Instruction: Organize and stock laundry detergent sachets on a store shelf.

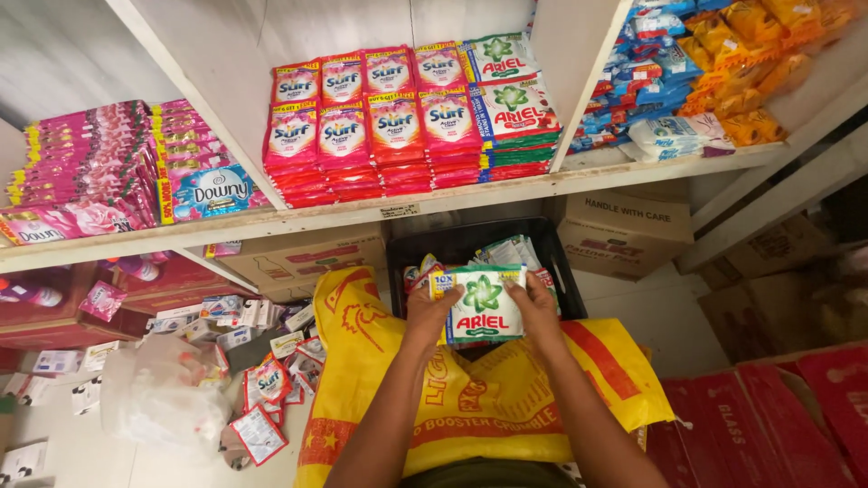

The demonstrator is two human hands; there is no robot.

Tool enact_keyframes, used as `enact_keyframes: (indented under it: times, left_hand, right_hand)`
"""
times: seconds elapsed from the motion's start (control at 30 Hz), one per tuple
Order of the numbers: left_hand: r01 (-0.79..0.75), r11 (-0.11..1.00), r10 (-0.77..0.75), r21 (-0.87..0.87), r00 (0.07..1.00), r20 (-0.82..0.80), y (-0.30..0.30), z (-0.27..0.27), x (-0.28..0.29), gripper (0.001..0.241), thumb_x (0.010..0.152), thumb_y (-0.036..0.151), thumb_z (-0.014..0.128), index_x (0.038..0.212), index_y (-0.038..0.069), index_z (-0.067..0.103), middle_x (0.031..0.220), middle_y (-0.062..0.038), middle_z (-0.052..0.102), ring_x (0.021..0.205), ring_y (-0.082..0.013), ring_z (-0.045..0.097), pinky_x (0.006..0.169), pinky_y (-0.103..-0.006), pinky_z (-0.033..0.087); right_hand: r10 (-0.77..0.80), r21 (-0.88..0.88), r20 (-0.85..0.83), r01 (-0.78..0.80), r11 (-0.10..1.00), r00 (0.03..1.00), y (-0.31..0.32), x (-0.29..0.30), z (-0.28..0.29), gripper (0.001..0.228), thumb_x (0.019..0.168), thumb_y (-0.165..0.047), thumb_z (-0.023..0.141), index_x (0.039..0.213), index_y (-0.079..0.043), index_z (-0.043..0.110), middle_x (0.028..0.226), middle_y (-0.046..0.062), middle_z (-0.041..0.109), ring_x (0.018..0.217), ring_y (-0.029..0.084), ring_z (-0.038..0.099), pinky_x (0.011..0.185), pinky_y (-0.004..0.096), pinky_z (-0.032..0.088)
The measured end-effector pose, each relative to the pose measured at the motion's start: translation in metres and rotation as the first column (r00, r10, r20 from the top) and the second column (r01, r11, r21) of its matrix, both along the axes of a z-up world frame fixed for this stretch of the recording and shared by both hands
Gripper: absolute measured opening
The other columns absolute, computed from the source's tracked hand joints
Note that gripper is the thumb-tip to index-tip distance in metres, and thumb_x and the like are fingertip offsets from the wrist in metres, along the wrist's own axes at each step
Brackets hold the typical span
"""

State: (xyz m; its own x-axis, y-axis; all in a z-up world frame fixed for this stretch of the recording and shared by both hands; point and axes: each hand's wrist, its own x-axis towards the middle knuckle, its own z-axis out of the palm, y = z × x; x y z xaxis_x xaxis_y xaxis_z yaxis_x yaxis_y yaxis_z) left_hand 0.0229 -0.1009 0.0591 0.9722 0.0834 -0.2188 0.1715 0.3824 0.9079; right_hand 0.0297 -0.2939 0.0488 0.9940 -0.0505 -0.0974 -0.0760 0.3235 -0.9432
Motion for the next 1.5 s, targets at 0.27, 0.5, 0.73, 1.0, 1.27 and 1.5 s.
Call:
enact_keyframes:
  times: [0.27, 0.5, 0.73, 1.0, 1.27, 1.5]
  left_hand:
    - [0.003, 1.0, -0.004, -0.021, 0.998, -0.055, -0.006, -0.002, 0.0, 0.012, 0.091, 0.011, 0.076, 0.097, 0.0, 0.077, 0.083, -0.006, 0.077, 0.065, -0.0109, 0.069, 0.058, -0.0273, 0.054]
    - [0.12, 0.991, -0.124, -0.067, 0.99, -0.062, 0.002, -0.014, 0.0, 0.012, 0.093, 0.009, 0.073, 0.101, 0.002, 0.077, 0.086, -0.006, 0.077, 0.068, -0.0113, 0.07, 0.061, -0.0277, 0.057]
    - [0.306, 0.951, -0.309, -0.048, 0.949, -0.07, 0.003, -0.046, 0.002, 0.019, 0.087, 0.003, 0.075, 0.106, 0.003, 0.076, 0.095, -0.003, 0.079, 0.077, -0.0091, 0.073, 0.07, -0.0265, 0.06]
    - [0.085, 0.98, -0.107, 0.178, 0.987, 0.12, -0.015, -0.001, -0.003, 0.018, 0.099, 0.015, 0.069, 0.108, 0.001, 0.077, 0.091, 0.0, 0.077, 0.075, -0.0039, 0.065, 0.068, -0.0228, 0.053]
    - [0.202, 0.967, -0.228, 0.158, 0.959, 0.167, 0.004, -0.001, 0.003, 0.023, 0.102, 0.01, 0.061, 0.122, 0.002, 0.07, 0.104, -0.001, 0.075, 0.089, -0.0043, 0.064, 0.08, -0.0223, 0.053]
    - [0.279, 0.947, -0.308, 0.161, 0.931, 0.198, 0.021, 0.023, 0.013, 0.036, 0.097, 0.001, 0.06, 0.133, 0.001, 0.062, 0.115, -0.002, 0.072, 0.1, -0.0067, 0.067, 0.088, -0.0234, 0.053]
  right_hand:
    - [0.006, -0.09, 0.127, 0.006, 0.996, 0.992, -0.007, 0.002, -0.022, 0.009, 0.101, -0.012, 0.066, 0.105, -0.004, 0.068, 0.092, 0.0, 0.07, 0.078, 0.005, 0.061, 0.068, 0.023, 0.051]
    - [-0.047, 0.039, 0.089, 0.044, 0.998, 0.995, -0.004, 0.007, -0.033, 0.01, 0.099, -0.007, 0.066, 0.108, -0.004, 0.069, 0.096, 0.0, 0.071, 0.08, 0.006, 0.064, 0.069, 0.023, 0.053]
    - [-0.126, 0.044, 0.016, 0.126, 0.991, 0.992, -0.007, 0.015, -0.006, 0.011, 0.099, -0.011, 0.065, 0.108, -0.006, 0.068, 0.096, 0.0, 0.072, 0.08, 0.007, 0.066, 0.07, 0.024, 0.055]
    - [-0.219, 0.087, 0.027, 0.216, 0.973, 0.975, -0.014, 0.029, -0.007, 0.012, 0.103, -0.015, 0.064, 0.105, -0.004, 0.07, 0.095, -0.001, 0.072, 0.08, 0.005, 0.063, 0.072, 0.022, 0.051]
    - [-0.086, 0.229, -0.074, 0.101, 0.968, 0.993, -0.043, 0.042, -0.024, 0.016, 0.108, -0.016, 0.059, 0.109, -0.003, 0.068, 0.099, 0.0, 0.069, 0.085, 0.009, 0.064, 0.077, 0.026, 0.053]
    - [0.196, 0.227, -0.065, -0.177, 0.958, 0.978, -0.048, 0.034, 0.026, 0.033, 0.095, -0.003, 0.057, 0.128, -0.007, 0.056, 0.118, 0.006, 0.069, 0.107, 0.019, 0.069, 0.094, 0.037, 0.057]
